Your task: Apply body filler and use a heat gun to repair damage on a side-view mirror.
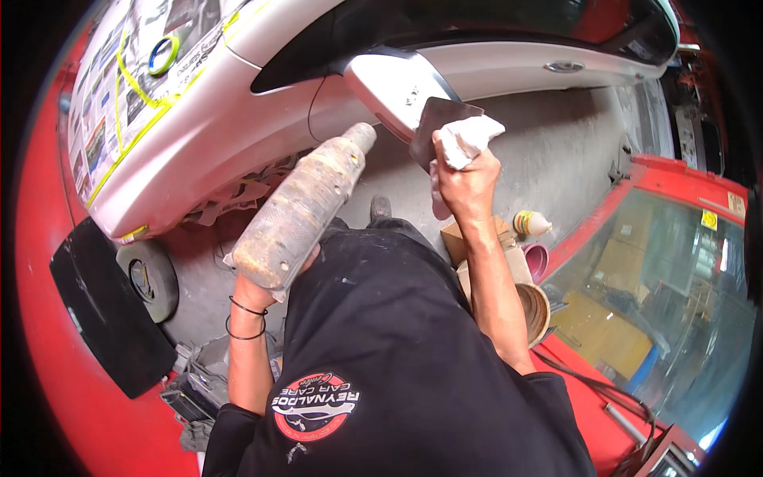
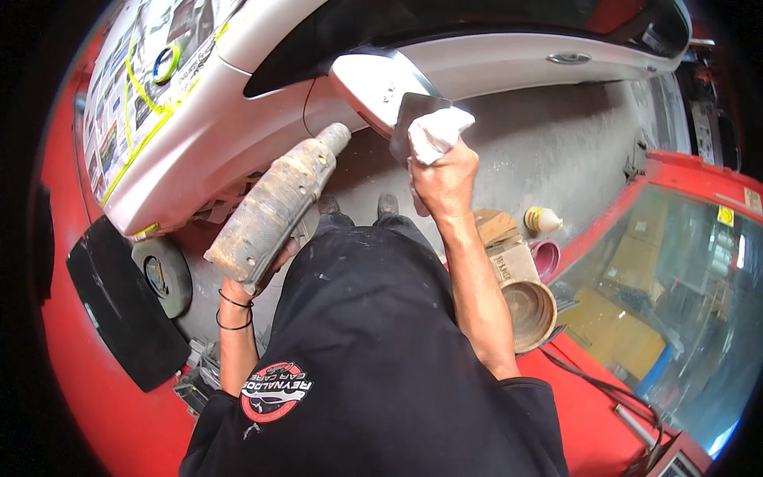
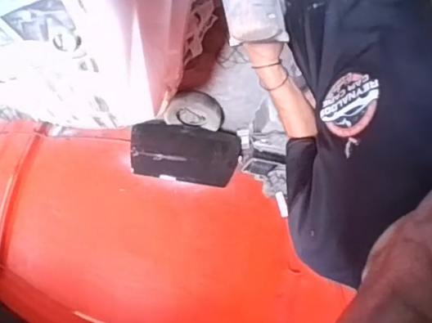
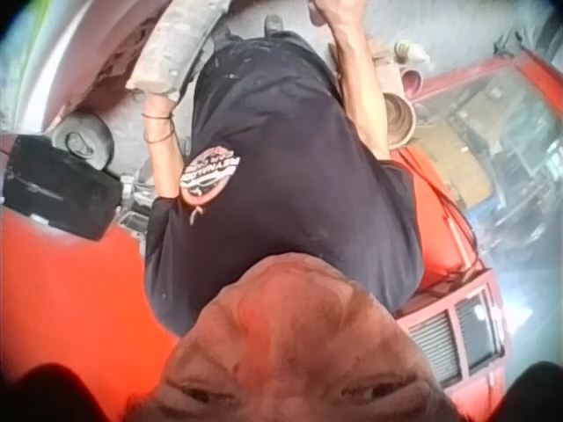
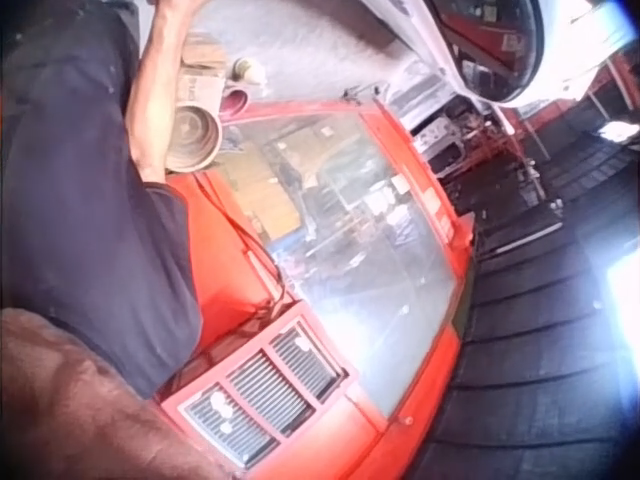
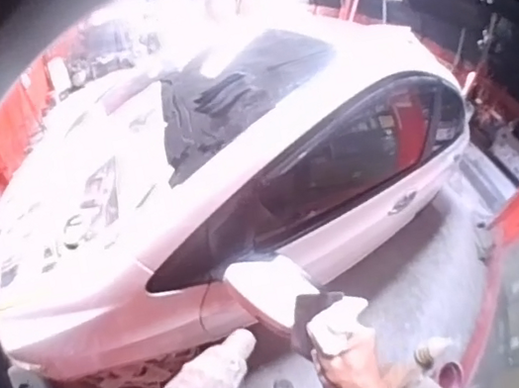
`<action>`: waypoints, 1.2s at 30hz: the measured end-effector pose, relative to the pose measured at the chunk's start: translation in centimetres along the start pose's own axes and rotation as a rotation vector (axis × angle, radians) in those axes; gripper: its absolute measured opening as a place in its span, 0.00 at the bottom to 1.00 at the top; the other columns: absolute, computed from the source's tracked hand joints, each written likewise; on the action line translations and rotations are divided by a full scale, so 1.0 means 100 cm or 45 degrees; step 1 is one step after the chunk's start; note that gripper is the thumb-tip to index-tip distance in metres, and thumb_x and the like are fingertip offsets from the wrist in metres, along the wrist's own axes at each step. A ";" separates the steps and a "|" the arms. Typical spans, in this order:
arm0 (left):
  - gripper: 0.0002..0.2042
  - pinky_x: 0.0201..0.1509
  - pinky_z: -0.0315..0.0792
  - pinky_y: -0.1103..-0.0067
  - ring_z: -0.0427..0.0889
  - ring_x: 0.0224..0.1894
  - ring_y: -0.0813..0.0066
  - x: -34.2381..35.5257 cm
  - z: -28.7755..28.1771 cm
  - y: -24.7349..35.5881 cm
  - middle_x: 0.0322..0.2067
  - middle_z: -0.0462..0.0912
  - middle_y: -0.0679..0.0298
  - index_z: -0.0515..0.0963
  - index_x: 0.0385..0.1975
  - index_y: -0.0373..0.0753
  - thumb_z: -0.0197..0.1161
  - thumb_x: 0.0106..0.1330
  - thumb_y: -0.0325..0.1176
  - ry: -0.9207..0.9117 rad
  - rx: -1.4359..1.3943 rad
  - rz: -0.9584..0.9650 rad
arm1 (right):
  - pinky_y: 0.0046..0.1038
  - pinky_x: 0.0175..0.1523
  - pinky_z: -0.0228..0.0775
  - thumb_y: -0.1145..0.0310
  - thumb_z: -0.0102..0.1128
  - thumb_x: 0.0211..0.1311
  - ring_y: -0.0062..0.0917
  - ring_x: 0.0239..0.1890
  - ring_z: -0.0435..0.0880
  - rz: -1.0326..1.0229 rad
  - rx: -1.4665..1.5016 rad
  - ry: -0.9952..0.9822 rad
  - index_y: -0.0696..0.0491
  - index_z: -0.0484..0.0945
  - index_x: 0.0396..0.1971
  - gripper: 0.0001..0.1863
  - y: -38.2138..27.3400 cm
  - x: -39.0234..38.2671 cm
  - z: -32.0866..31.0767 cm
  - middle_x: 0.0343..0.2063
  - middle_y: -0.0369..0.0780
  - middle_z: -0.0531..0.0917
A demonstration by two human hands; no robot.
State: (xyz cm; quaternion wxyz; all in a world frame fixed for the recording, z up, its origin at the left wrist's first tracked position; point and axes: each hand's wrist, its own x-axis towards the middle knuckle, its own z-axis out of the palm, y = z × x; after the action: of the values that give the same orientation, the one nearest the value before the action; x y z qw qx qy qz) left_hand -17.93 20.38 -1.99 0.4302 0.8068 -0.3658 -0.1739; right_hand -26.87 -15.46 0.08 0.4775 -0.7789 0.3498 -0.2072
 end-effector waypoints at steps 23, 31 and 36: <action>0.25 0.63 0.84 0.68 0.91 0.59 0.64 0.003 -0.018 -0.043 0.57 0.92 0.63 0.85 0.63 0.42 0.83 0.66 0.30 0.047 -0.320 -0.103 | 0.29 0.40 0.83 0.65 0.78 0.72 0.22 0.32 0.92 -0.005 -0.150 0.037 0.61 0.88 0.45 0.13 -0.014 0.034 0.023 0.29 0.39 0.92; 0.20 0.59 0.85 0.66 0.92 0.54 0.62 0.024 -0.034 -0.027 0.52 0.94 0.62 0.88 0.58 0.42 0.83 0.66 0.30 0.064 -0.122 0.104 | 0.31 0.41 0.84 0.62 0.79 0.71 0.23 0.31 0.92 -0.315 -0.289 0.190 0.60 0.89 0.44 0.15 -0.037 0.038 0.031 0.30 0.41 0.92; 0.18 0.56 0.85 0.66 0.93 0.50 0.62 0.033 -0.026 -0.032 0.49 0.94 0.62 0.89 0.54 0.41 0.83 0.66 0.30 0.099 -0.051 0.126 | 0.27 0.30 0.77 0.67 0.80 0.72 0.16 0.23 0.83 0.229 0.155 0.133 0.55 0.83 0.37 0.12 -0.045 -0.003 0.010 0.25 0.31 0.85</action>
State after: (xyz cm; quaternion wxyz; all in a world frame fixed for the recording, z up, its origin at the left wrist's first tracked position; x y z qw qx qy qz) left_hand -12.75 20.54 -3.02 0.4684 0.7849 -0.3847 -0.1283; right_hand -24.82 -13.33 3.67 0.5218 -0.7019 0.4295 -0.2249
